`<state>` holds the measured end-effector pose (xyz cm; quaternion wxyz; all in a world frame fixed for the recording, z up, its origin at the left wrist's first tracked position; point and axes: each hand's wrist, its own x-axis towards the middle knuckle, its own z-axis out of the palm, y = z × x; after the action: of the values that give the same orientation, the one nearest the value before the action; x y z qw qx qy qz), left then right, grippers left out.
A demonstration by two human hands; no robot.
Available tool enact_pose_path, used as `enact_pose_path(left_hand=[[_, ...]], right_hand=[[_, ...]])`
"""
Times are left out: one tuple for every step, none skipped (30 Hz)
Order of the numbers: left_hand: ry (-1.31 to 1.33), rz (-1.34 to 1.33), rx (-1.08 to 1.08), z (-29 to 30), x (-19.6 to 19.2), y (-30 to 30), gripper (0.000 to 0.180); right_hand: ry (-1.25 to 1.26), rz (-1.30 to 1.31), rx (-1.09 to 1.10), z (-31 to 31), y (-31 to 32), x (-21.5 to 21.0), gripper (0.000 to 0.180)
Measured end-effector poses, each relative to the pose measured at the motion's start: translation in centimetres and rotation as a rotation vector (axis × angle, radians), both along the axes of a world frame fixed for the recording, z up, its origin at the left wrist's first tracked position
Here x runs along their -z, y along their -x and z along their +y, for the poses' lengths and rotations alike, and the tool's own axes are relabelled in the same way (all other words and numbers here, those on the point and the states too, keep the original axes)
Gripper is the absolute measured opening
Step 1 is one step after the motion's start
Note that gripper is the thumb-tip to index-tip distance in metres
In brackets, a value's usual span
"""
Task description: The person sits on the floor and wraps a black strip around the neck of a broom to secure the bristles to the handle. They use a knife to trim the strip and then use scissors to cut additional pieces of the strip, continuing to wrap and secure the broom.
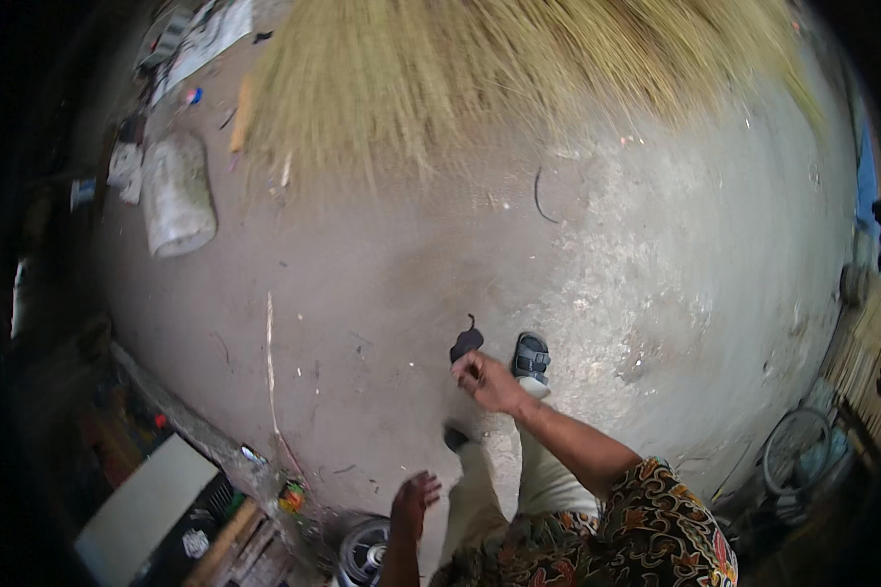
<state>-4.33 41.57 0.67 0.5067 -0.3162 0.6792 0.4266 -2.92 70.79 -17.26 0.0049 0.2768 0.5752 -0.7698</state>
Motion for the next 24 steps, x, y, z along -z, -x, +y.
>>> enact_pose_path(left_hand=[[-0.035,-0.037,-0.049,1.2,-0.9,1.5,0.071],[-0.141,-0.035,-0.098,2.4,-1.3,3.4,0.077],[-0.189,-0.094,-0.153,3.4,-1.8,5.3,0.083],[-0.432,-0.204,-0.278,4.2,-2.2,7.6,0.084],[-0.722,-0.312,-0.391,4.9,-2.6,10.3,0.084],[-1.081,-0.458,-0.518,5.4,-3.4,12.5,0.084],[-0.653,-0.139,-0.414,6.2,-4.5,13.4,0.083],[-0.599,-0.054,-0.406,6.9,-5.1,15.8,0.080],[-0.586,0.048,-0.395,7.0,-6.2,17.8,0.077],[-0.580,0.046,-0.442,6.9,-7.3,20.5,0.069],[-0.593,0.091,-0.411,6.4,-8.4,23.3,0.062],[-0.678,0.053,-0.479,6.0,-9.2,26.2,0.059],[-0.834,0.124,-0.498,5.5,-10.4,29.0,0.056],[-0.858,0.145,-0.502,4.9,-11.9,32.0,0.050],[-0.894,0.187,-0.498,4.7,-13.0,35.3,0.049],[-0.892,0.222,-0.532,3.6,-14.5,37.1,0.047],[-0.898,0.258,-0.511,2.6,-16.1,39.2,0.048],[-0.889,0.299,-0.489,1.8,-17.8,41.9,0.048],[-0.853,0.336,-0.475,1.0,-19.2,44.3,0.048],[-0.888,0.371,-0.451,0.3,-20.6,46.5,0.049],[-0.894,0.396,-0.432,-0.4,-21.8,48.4,0.049],[-0.878,0.415,-0.417,-0.9,-22.6,50.2,0.050],[-0.892,0.431,-0.393,-1.3,-23.1,51.8,0.048],[-0.904,0.423,-0.388,-1.6,-23.2,53.4,0.047]], right_hand=[[0.034,0.080,-0.057,-1.0,0.5,-4.0,0.021],[0.096,0.158,-0.122,-1.5,1.4,-7.7,0.025],[0.064,0.188,-0.220,-1.9,1.9,-11.6,0.029],[0.048,0.212,-0.317,-2.1,2.7,-15.2,0.033],[0.077,0.211,-0.405,-2.2,3.6,-18.3,0.034],[0.109,0.199,-0.489,-2.4,4.4,-21.2,0.034],[0.139,0.175,-0.581,-2.4,5.7,-23.6,0.034],[0.070,0.206,-0.591,-2.2,7.2,-25.4,0.035],[0.012,0.226,-0.611,-2.2,8.8,-26.9,0.036],[-0.032,0.240,-0.628,-2.6,10.2,-28.6,0.037],[-0.088,0.199,-0.645,-3.1,12.2,-29.7,0.039],[-0.150,0.239,-0.600,-3.7,13.6,-31.0,0.039],[-0.206,0.199,-0.592,-4.3,14.9,-32.7,0.040],[-0.309,0.221,-0.553,-4.5,17.7,-33.8,0.040],[-0.302,0.168,-0.524,-4.9,20.2,-34.9,0.042],[-0.277,0.138,-0.501,-6.0,21.6,-36.2,0.043],[-0.256,0.123,-0.474,-7.2,23.5,-37.3,0.044],[-0.213,0.140,-0.427,-8.3,25.7,-38.2,0.046],[-0.169,0.154,-0.380,-9.6,27.4,-38.9,0.048],[-0.135,0.132,-0.334,-10.6,29.3,-39.4,0.050],[-0.076,0.162,-0.333,-11.4,31.1,-39.5,0.053],[-0.007,0.152,-0.290,-12.3,33.0,-39.5,0.053],[0.060,0.146,-0.246,-13.2,34.8,-39.1,0.054],[0.119,0.123,-0.206,-13.7,36.6,-38.8,0.055]])
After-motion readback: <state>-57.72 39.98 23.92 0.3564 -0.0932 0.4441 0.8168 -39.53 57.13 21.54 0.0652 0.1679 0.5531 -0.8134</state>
